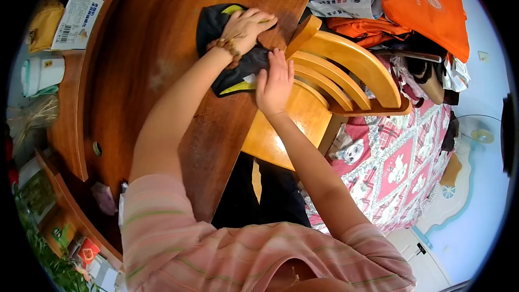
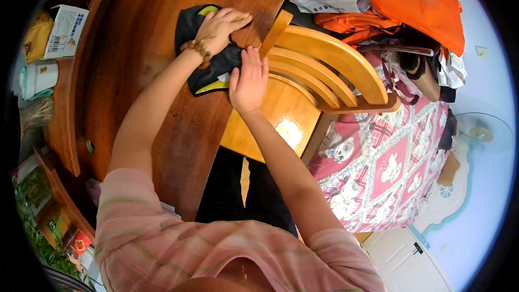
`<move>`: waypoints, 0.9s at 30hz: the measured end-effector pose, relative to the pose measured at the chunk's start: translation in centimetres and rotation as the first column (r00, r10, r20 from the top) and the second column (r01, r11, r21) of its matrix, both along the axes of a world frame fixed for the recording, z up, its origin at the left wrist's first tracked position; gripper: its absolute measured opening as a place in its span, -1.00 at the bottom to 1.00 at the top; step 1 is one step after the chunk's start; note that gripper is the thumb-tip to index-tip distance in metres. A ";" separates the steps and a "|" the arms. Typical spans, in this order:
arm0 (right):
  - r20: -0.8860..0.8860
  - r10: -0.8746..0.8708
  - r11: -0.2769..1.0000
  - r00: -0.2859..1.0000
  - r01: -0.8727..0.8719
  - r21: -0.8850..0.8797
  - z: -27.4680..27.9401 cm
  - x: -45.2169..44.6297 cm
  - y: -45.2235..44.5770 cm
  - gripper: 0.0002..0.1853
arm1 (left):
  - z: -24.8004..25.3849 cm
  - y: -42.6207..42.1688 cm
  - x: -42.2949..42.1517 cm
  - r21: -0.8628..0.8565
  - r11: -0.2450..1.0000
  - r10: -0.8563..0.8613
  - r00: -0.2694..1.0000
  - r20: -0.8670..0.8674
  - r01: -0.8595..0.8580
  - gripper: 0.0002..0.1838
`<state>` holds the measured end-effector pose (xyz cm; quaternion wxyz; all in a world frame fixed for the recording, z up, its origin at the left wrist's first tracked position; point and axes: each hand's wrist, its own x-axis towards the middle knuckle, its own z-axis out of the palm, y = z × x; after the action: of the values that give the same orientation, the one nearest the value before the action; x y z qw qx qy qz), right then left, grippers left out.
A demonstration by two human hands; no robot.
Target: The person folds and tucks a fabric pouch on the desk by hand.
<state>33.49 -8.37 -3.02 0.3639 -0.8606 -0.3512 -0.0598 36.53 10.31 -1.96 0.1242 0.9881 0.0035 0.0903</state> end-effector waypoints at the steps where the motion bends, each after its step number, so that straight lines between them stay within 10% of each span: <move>1: -0.001 -0.021 1.000 1.000 0.021 0.004 0.1 0.1 -0.1 -0.54 | -0.2 0.9 -1.2 -0.008 1.000 0.005 1.000 0.004 -0.005 -0.35; 7: 0.033 0.096 0.995 0.995 -0.097 0.012 -0.2 -1.3 -0.4 -0.63 | -1.4 3.9 -2.2 0.144 0.923 0.331 0.927 0.178 -0.357 -0.61; 8: 0.031 0.093 0.995 0.995 -0.094 0.030 -0.7 -1.9 -0.5 -0.64 | -1.7 2.4 -2.1 -0.170 0.961 0.248 0.953 0.173 -0.220 -0.66; 13: -0.055 0.067 0.991 0.996 -0.060 0.117 -0.7 -4.8 -4.2 -0.80 | 0.0 -2.6 -7.9 -0.121 0.985 -0.118 0.991 0.068 0.125 -0.54; 19: -0.045 0.077 0.987 0.996 -0.069 0.145 0.0 -4.6 -6.5 -0.81 | -1.0 2.9 -5.8 0.056 0.933 0.325 0.898 0.296 -0.356 -0.40; 21: -0.059 0.063 0.987 0.996 -0.053 0.150 0.1 -4.4 -5.7 -0.81 | 0.0 -0.9 -5.6 -0.262 0.962 0.117 0.986 0.118 -0.083 -0.49; 27: -0.013 -0.024 0.982 1.000 0.026 0.188 0.7 -3.6 -5.7 -0.81 | 0.3 -4.0 -13.2 -0.119 0.987 -0.097 0.993 0.061 0.104 -0.51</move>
<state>29.85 -14.11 -2.35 0.4446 -0.8271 -0.3312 -0.0926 23.36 6.26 -1.70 0.1887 0.9748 -0.0442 0.1106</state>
